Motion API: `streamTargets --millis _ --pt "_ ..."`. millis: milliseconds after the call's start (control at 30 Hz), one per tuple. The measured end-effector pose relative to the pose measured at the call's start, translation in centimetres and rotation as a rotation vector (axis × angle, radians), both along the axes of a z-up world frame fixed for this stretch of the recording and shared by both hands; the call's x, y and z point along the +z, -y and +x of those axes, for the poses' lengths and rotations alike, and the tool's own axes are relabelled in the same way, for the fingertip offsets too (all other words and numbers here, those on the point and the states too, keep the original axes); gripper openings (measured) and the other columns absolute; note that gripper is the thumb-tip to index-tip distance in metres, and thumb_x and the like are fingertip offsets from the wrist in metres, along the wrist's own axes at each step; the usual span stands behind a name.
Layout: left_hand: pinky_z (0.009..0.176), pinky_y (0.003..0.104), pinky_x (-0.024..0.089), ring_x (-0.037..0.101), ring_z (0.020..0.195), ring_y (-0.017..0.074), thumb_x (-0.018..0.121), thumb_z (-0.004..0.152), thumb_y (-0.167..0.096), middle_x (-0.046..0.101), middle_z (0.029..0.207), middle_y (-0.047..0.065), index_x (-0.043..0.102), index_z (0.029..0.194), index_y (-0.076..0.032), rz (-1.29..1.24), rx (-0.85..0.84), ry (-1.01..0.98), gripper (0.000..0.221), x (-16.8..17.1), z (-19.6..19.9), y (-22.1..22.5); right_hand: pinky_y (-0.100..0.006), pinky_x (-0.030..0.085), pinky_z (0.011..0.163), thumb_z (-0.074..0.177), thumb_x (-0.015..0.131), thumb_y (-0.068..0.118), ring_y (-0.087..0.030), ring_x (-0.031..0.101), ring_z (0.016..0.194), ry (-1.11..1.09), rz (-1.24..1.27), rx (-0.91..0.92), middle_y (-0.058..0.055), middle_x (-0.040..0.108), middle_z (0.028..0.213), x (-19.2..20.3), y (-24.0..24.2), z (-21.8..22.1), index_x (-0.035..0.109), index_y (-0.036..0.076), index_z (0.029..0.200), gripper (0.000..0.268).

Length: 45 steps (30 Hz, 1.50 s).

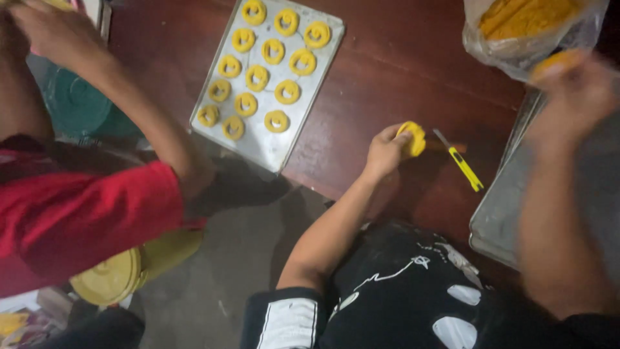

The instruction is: Shaping portions of yellow dough and placing them onto baking trays.

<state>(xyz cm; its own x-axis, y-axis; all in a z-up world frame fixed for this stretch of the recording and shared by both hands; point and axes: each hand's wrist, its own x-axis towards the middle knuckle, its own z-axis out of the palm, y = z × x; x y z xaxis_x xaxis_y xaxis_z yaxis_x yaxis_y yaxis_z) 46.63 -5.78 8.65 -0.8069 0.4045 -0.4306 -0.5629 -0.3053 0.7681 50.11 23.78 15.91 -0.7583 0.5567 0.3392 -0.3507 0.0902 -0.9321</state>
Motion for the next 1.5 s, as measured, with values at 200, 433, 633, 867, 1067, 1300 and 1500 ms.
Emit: streamTargets --millis 200,433,633,867,1067,1300,1500 --pt "0.078 0.033 0.056 0.067 0.090 0.0174 0.057 0.108 -0.022 0.072 0.109 0.014 0.067 0.128 0.009 -0.048 -0.042 -0.150 0.038 6.2 2.1 0.2 -0.030 0.060 0.092 0.102 0.078 -0.001 -0.018 0.071 0.100 0.151 0.349 0.160 -0.012 0.073 0.115 5.8 15.9 5.4 0.066 -0.002 0.117 0.019" --pt "0.093 0.029 0.057 0.069 0.106 0.0141 0.068 0.101 -0.016 0.072 0.121 0.011 0.063 0.135 0.008 0.001 -0.138 -0.328 0.042 9.2 2.2 3.0 -0.036 0.057 0.096 0.088 0.079 -0.004 -0.023 0.069 0.109 0.211 0.754 0.128 -0.014 0.072 0.118 7.5 18.7 5.7 0.074 -0.002 0.107 0.019" --pt "0.067 0.031 0.045 0.058 0.080 0.0186 0.070 0.100 -0.013 0.074 0.105 0.013 0.068 0.135 0.005 -0.096 -0.284 -0.198 0.039 10.1 0.3 5.9 -0.032 0.059 0.095 0.103 0.062 0.002 -0.019 0.069 0.115 0.416 -0.324 0.258 -0.010 0.069 0.128 4.6 15.9 6.8 0.067 0.003 0.132 0.029" --pt "0.090 0.031 0.060 0.071 0.102 0.0156 0.068 0.101 -0.013 0.074 0.116 0.009 0.066 0.134 0.003 0.019 -0.370 -0.324 0.036 7.4 -0.4 6.1 -0.031 0.059 0.090 0.099 0.073 -0.001 -0.019 0.072 0.097 0.438 -0.344 0.401 -0.012 0.073 0.109 0.9 18.4 5.4 0.067 -0.005 0.124 0.027" --pt "0.102 0.032 0.055 0.067 0.120 0.0208 0.052 0.092 0.007 0.066 0.137 0.015 0.050 0.152 0.006 0.112 -0.467 -0.157 0.060 6.7 -0.7 7.4 -0.036 0.059 0.084 0.097 0.077 -0.002 -0.024 0.071 0.095 0.568 -0.038 0.185 -0.017 0.073 0.109 1.2 18.8 6.3 0.069 -0.009 0.121 0.027" --pt "0.107 0.034 0.053 0.061 0.129 0.0209 0.064 0.093 0.012 0.056 0.147 0.014 0.039 0.157 -0.001 0.246 -0.576 -0.181 0.070 9.2 -0.2 9.5 -0.036 0.055 0.107 0.081 0.079 -0.004 -0.025 0.058 0.130 0.388 0.005 0.518 -0.015 0.051 0.145 4.0 19.0 8.1 0.037 0.001 0.153 0.083" --pt "0.088 0.033 0.060 0.065 0.102 0.0161 0.071 0.097 -0.002 0.058 0.117 0.002 0.067 0.134 -0.002 0.080 -0.518 -0.346 0.038 7.8 0.1 9.7 -0.032 0.057 0.103 0.090 0.080 -0.007 -0.019 0.063 0.117 0.161 -0.012 0.411 -0.009 0.059 0.129 1.3 19.7 8.2 0.067 -0.001 0.125 0.038"
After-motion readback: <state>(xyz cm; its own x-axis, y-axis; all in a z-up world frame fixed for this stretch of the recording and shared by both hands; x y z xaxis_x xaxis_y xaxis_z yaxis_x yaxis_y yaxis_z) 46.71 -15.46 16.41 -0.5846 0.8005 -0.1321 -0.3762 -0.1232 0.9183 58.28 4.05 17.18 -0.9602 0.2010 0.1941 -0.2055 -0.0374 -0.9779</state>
